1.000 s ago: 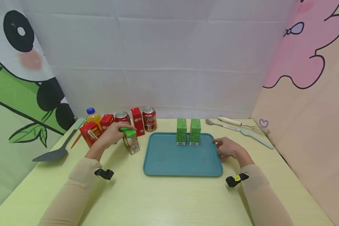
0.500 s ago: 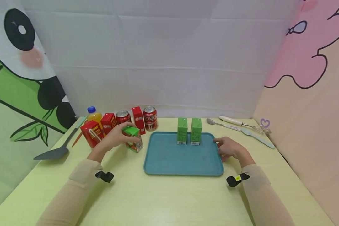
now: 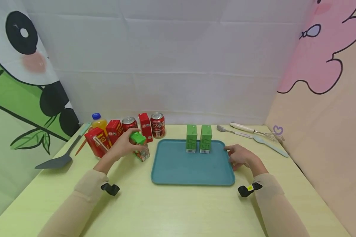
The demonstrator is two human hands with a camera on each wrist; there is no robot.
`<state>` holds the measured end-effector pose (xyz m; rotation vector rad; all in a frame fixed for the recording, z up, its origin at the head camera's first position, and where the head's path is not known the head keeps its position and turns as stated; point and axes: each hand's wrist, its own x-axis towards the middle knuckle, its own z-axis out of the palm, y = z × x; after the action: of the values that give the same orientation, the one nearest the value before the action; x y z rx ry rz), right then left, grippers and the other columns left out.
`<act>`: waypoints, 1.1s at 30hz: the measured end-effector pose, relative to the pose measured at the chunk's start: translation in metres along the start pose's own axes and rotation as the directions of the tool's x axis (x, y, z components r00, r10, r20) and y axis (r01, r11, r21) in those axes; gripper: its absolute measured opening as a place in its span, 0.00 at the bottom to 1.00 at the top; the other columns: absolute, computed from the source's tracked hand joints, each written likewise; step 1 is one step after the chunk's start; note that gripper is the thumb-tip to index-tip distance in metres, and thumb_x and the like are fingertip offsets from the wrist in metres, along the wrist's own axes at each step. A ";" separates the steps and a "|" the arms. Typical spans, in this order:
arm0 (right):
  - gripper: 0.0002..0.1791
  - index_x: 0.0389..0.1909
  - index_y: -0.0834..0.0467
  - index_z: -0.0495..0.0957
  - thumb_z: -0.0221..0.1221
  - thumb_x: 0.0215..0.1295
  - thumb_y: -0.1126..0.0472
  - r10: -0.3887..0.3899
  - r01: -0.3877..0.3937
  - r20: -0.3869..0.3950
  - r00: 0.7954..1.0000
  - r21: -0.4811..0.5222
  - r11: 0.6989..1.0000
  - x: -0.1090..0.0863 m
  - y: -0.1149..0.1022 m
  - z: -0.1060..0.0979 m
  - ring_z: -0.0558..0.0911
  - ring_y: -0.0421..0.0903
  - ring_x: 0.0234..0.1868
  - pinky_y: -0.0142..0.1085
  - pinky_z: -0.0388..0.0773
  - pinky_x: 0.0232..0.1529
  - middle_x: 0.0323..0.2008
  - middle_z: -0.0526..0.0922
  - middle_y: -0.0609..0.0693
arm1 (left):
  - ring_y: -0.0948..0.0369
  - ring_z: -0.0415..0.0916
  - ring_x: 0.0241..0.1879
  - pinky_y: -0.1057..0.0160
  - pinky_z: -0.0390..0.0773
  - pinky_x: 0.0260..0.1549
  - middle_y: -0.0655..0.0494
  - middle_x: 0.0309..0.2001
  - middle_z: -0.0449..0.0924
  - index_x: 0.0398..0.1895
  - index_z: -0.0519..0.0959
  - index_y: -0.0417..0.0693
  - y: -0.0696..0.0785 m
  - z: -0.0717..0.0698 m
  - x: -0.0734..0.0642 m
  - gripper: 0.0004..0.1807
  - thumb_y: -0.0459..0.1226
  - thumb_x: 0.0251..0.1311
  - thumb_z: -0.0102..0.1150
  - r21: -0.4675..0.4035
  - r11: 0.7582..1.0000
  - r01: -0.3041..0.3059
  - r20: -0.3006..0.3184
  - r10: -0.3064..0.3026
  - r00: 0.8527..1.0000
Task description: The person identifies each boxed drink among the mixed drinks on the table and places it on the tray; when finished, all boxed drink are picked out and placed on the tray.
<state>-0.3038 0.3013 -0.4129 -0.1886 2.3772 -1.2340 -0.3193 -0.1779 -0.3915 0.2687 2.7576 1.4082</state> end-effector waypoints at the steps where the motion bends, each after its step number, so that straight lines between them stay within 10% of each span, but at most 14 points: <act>1: 0.41 0.76 0.70 0.50 0.50 0.59 0.77 0.000 0.000 0.002 1.000 0.000 1.000 0.000 0.000 0.000 0.77 0.53 0.38 0.48 0.84 0.33 0.63 0.61 0.75 | 0.43 0.69 0.60 0.47 0.78 0.54 0.38 0.63 0.66 0.73 0.57 0.42 -0.002 0.000 0.000 0.47 0.43 0.56 0.74 -0.017 1.000 0.016 0.003 -0.016 1.000; 14: 0.40 0.76 0.70 0.51 0.50 0.60 0.77 -0.007 0.007 0.003 1.000 0.003 1.000 0.001 0.002 -0.001 0.77 0.52 0.38 0.47 0.85 0.33 0.63 0.62 0.74 | 0.47 0.65 0.62 0.42 0.65 0.65 0.42 0.63 0.67 0.68 0.56 0.44 -0.019 0.005 0.001 0.49 0.47 0.50 0.78 -0.087 0.990 0.109 0.070 -0.103 0.992; 33: 0.42 0.76 0.69 0.50 0.50 0.58 0.76 -0.022 0.022 0.002 1.000 -0.019 1.000 0.002 0.004 -0.002 0.79 0.53 0.43 0.48 0.85 0.33 0.67 0.58 0.77 | 0.45 0.67 0.64 0.46 0.77 0.55 0.44 0.65 0.71 0.73 0.62 0.46 -0.007 0.000 -0.007 0.50 0.46 0.48 0.79 -0.098 0.994 0.052 0.020 -0.050 0.999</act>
<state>-0.3059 0.3046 -0.4161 -0.2221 2.3922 -1.2212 -0.3131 -0.1830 -0.3980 0.2041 2.6512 1.5167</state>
